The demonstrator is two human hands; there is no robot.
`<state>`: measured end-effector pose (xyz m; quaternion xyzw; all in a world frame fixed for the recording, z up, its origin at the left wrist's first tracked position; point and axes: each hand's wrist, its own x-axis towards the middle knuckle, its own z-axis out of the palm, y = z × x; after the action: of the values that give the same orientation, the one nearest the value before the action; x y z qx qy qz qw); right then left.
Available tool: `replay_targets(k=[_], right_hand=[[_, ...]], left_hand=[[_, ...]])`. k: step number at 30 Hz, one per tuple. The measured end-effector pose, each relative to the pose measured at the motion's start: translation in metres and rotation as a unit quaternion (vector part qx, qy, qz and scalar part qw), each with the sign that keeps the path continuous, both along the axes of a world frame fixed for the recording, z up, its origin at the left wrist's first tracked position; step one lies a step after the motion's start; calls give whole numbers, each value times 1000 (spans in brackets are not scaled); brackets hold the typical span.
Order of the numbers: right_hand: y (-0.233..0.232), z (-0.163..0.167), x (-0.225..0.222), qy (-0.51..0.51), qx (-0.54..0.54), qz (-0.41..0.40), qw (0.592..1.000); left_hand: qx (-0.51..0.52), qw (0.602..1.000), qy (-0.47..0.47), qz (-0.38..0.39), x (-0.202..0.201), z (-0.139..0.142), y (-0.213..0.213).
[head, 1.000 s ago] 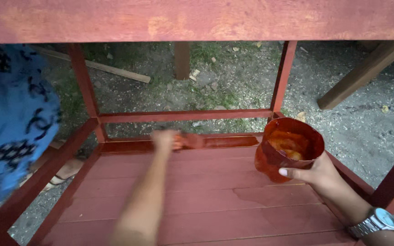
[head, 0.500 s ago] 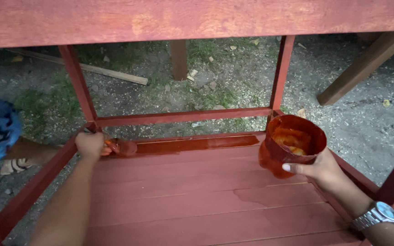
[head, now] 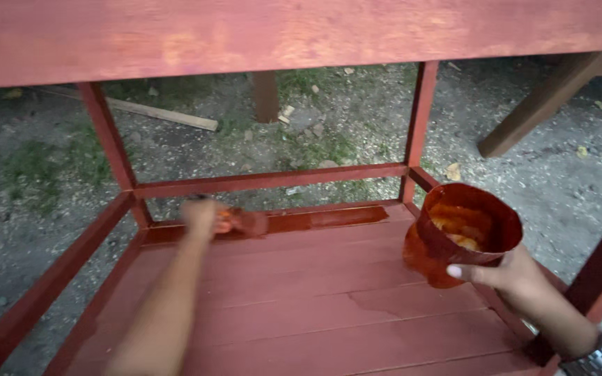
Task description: The person applies a red-brown wood stain to a wooden shelf frame using a cloth, dipping the cloth into a bowl of stain held in the other hand. They wipe the stain across the shelf boards and rails, working over the surface of the lower shelf.
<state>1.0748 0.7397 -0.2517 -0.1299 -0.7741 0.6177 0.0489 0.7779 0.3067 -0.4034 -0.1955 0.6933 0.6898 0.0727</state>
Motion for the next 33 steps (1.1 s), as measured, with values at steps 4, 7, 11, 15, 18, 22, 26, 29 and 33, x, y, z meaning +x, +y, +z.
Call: replay_targets(k=[4, 7, 11, 15, 18, 22, 26, 29, 33], right_hand=[[-11, -6, 16, -42, 0, -66, 997], [-14, -14, 28, -60, 19, -97, 993], [-15, -17, 43, -76, 34, -128, 988], [-14, -14, 56, -129, 26, -176, 976], [-13, -15, 60, -3, -25, -138, 990], [-8, -20, 57, 4, 0, -132, 991], [-5, -19, 64, -40, 10, -130, 991], [-9, -16, 77, -69, -3, -122, 990], [-15, -12, 91, -168, -53, -183, 967]], left_hand=[[-16, 999, -16, -30, 9, 0, 90], [26, 997, -4, -76, 16, 2, 152], [10, 996, -26, -87, 25, 1, 230], [65, 991, -24, -119, 51, 0, 313], [-34, 993, 86, -78, 62, 1, 356], [-11, 989, -28, -142, 50, 1, 344], [8, 987, -43, -152, 22, -7, 267], [52, 985, -68, -150, 10, -11, 226], [35, 990, -56, -122, 21, -14, 254]])
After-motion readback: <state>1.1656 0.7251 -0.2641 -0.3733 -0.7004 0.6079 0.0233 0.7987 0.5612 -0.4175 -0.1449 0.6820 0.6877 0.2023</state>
